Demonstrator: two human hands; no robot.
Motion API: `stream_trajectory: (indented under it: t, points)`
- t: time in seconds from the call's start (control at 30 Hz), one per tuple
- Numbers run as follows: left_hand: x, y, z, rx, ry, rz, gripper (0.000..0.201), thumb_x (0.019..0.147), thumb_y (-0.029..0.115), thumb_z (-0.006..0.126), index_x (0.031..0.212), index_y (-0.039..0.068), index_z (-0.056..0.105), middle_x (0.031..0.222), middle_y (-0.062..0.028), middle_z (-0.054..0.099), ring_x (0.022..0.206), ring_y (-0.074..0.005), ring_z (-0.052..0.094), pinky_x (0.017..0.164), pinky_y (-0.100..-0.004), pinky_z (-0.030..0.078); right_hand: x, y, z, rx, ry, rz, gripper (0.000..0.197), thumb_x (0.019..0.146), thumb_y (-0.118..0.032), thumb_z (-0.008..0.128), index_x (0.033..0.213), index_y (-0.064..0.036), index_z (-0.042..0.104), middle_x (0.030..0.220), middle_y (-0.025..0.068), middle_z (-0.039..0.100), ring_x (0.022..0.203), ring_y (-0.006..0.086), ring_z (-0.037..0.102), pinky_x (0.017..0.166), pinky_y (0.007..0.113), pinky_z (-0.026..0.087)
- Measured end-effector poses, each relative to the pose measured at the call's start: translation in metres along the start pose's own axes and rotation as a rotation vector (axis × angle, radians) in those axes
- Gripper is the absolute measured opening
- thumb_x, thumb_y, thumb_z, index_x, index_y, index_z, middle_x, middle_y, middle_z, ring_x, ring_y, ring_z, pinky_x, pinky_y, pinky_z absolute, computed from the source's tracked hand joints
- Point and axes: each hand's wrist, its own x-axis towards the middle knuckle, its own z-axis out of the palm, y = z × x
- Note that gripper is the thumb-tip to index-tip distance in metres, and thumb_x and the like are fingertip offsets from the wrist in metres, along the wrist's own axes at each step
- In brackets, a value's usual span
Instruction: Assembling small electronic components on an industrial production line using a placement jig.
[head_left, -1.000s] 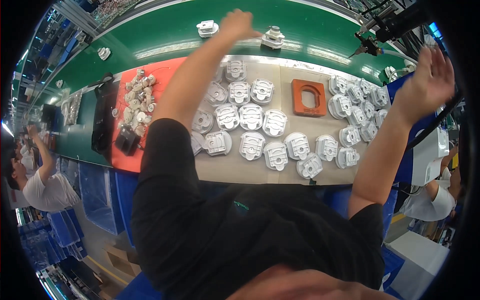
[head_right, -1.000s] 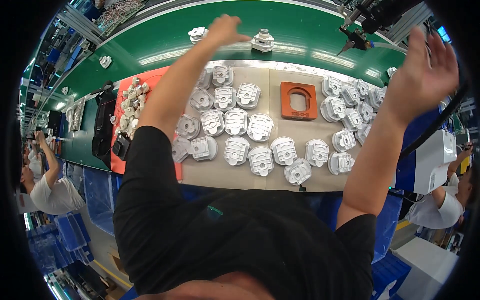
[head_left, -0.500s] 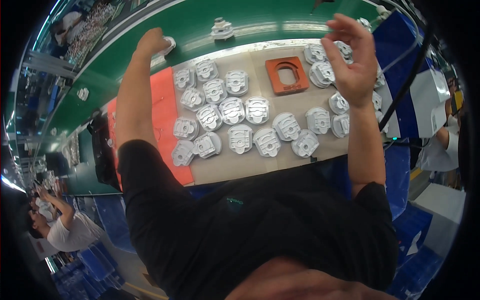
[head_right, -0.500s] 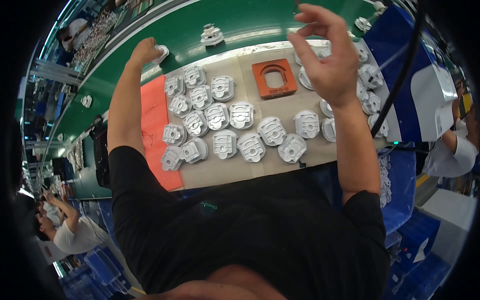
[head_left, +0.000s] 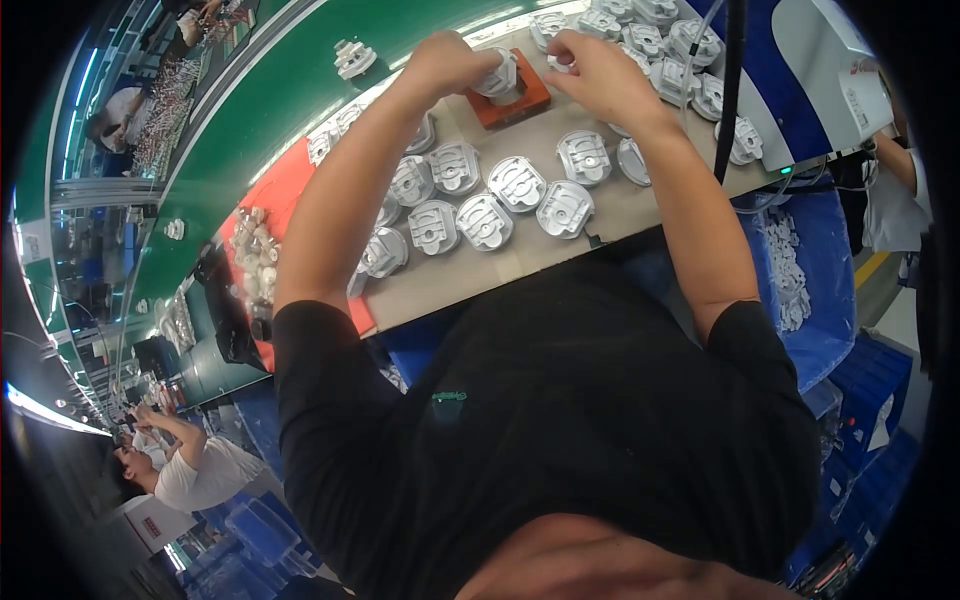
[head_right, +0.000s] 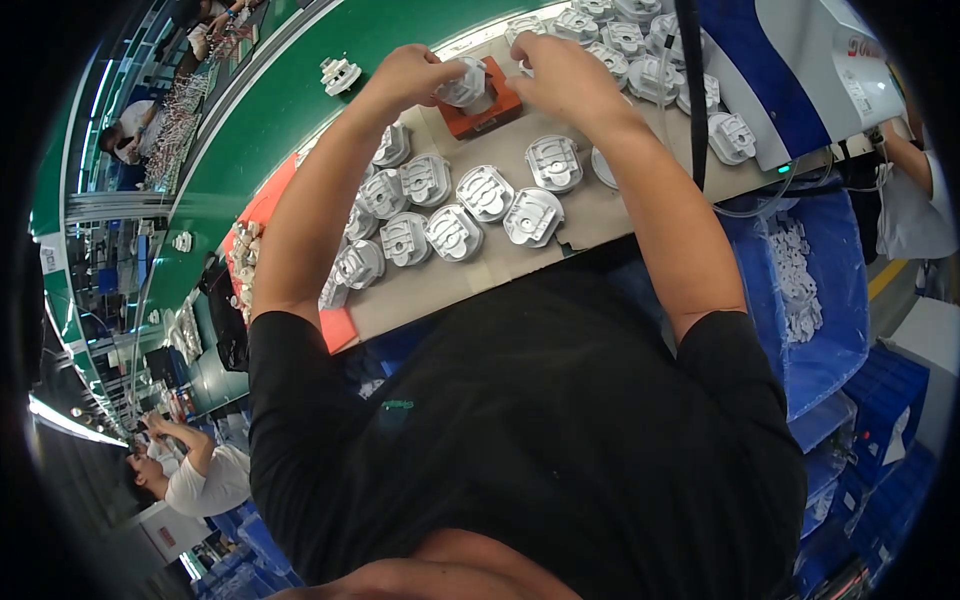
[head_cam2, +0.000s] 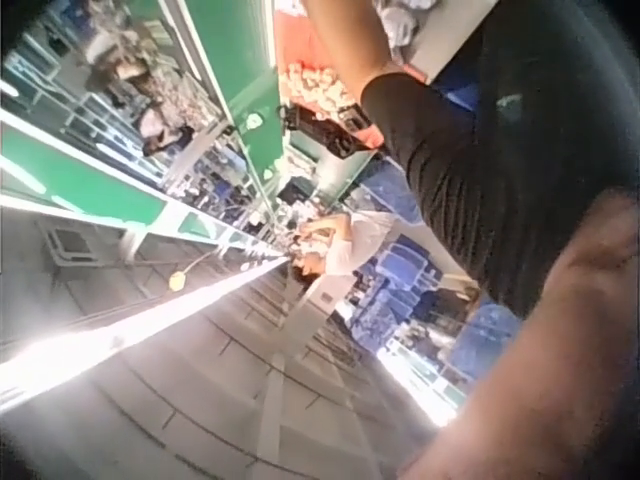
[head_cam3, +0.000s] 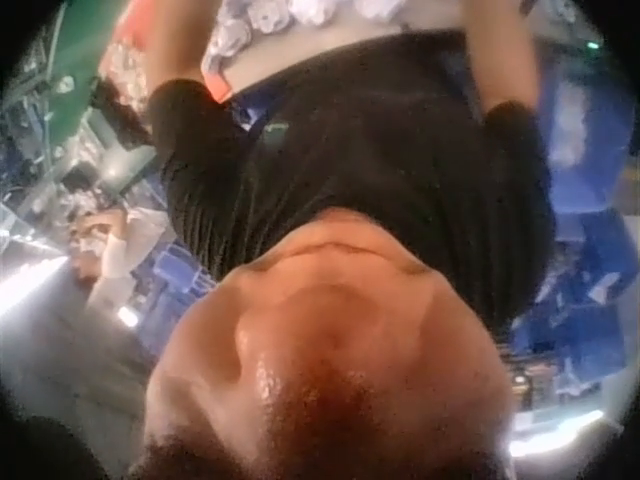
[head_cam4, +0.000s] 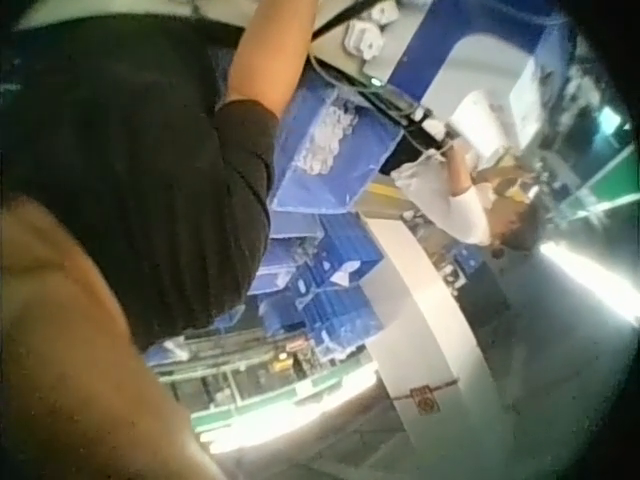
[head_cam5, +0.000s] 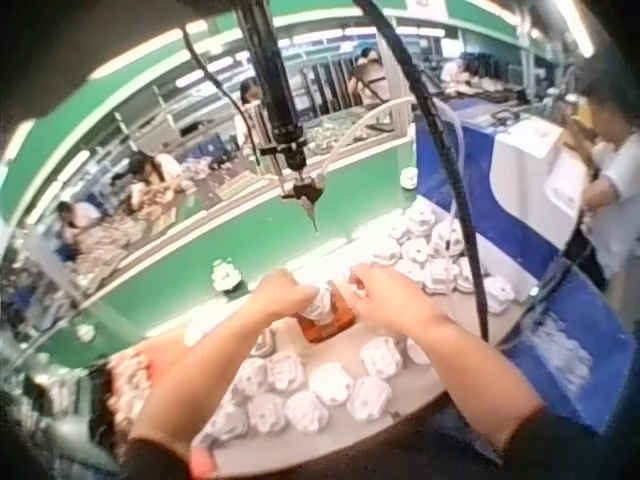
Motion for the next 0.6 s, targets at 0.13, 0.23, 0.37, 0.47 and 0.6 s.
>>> stream_trajectory:
  t: [0.13, 0.23, 0.37, 0.47, 0.6]
  points:
    - [-0.004, 0.011, 0.012, 0.1, -0.022, -0.029, 0.059, 0.077, 0.043, 0.081, 0.095, -0.011, 0.069, 0.088, -0.0186, 0.071, 0.072, -0.024, 0.074, 0.061, -0.0335, 0.062, -0.006, -0.002, -0.001, -0.004, -0.054, -0.038, 0.038, 0.091, -0.027, 0.072, 0.123, -0.0071, 0.065, 0.118, 0.0143, 0.072, 0.109, 0.033, 0.069, 0.095, 0.044, 0.054]
    - [-0.004, 0.011, 0.015, 0.097, -0.027, -0.042, 0.063, 0.076, 0.045, 0.081, 0.097, -0.012, 0.068, 0.088, -0.0195, 0.071, 0.07, -0.0248, 0.074, 0.059, -0.0332, 0.062, -0.005, -0.002, -0.006, 0.009, -0.038, -0.03, 0.039, 0.091, -0.027, 0.072, 0.123, -0.0066, 0.066, 0.116, 0.0137, 0.073, 0.107, 0.032, 0.07, 0.093, 0.043, 0.055]
    - [0.004, 0.015, 0.009, 0.07, -0.099, -0.107, 0.068, 0.077, 0.049, 0.08, 0.098, -0.014, 0.068, 0.086, -0.0195, 0.071, 0.067, -0.025, 0.073, 0.057, -0.0326, 0.062, 0.008, 0.006, -0.001, 0.138, 0.124, -0.081, 0.037, 0.087, -0.018, 0.074, 0.115, 0.0041, 0.066, 0.099, 0.0176, 0.072, 0.089, 0.0278, 0.071, 0.081, 0.037, 0.056]
    - [0.018, -0.009, 0.014, 0.081, -0.105, -0.101, 0.072, 0.078, 0.054, 0.08, 0.095, -0.015, 0.069, 0.083, -0.019, 0.07, 0.064, -0.0237, 0.072, 0.054, -0.0314, 0.061, 0.001, -0.027, -0.018, 0.26, 0.027, 0.014, 0.039, 0.081, -0.017, 0.074, 0.112, 0.005, 0.068, 0.106, 0.0235, 0.072, 0.097, 0.0339, 0.071, 0.085, 0.041, 0.056]
    - [0.001, -0.013, 0.034, 0.172, 0.164, 0.085, 0.049, 0.079, 0.045, 0.082, 0.103, 0.004, 0.075, 0.089, -0.0204, 0.075, 0.08, -0.0326, 0.072, 0.075, -0.04, 0.057, 0.001, -0.037, -0.014, 0.301, -0.065, 0.013, 0.032, 0.083, -0.016, 0.073, 0.109, 0.0023, 0.069, 0.099, 0.0217, 0.074, 0.089, 0.0348, 0.072, 0.08, 0.041, 0.057]
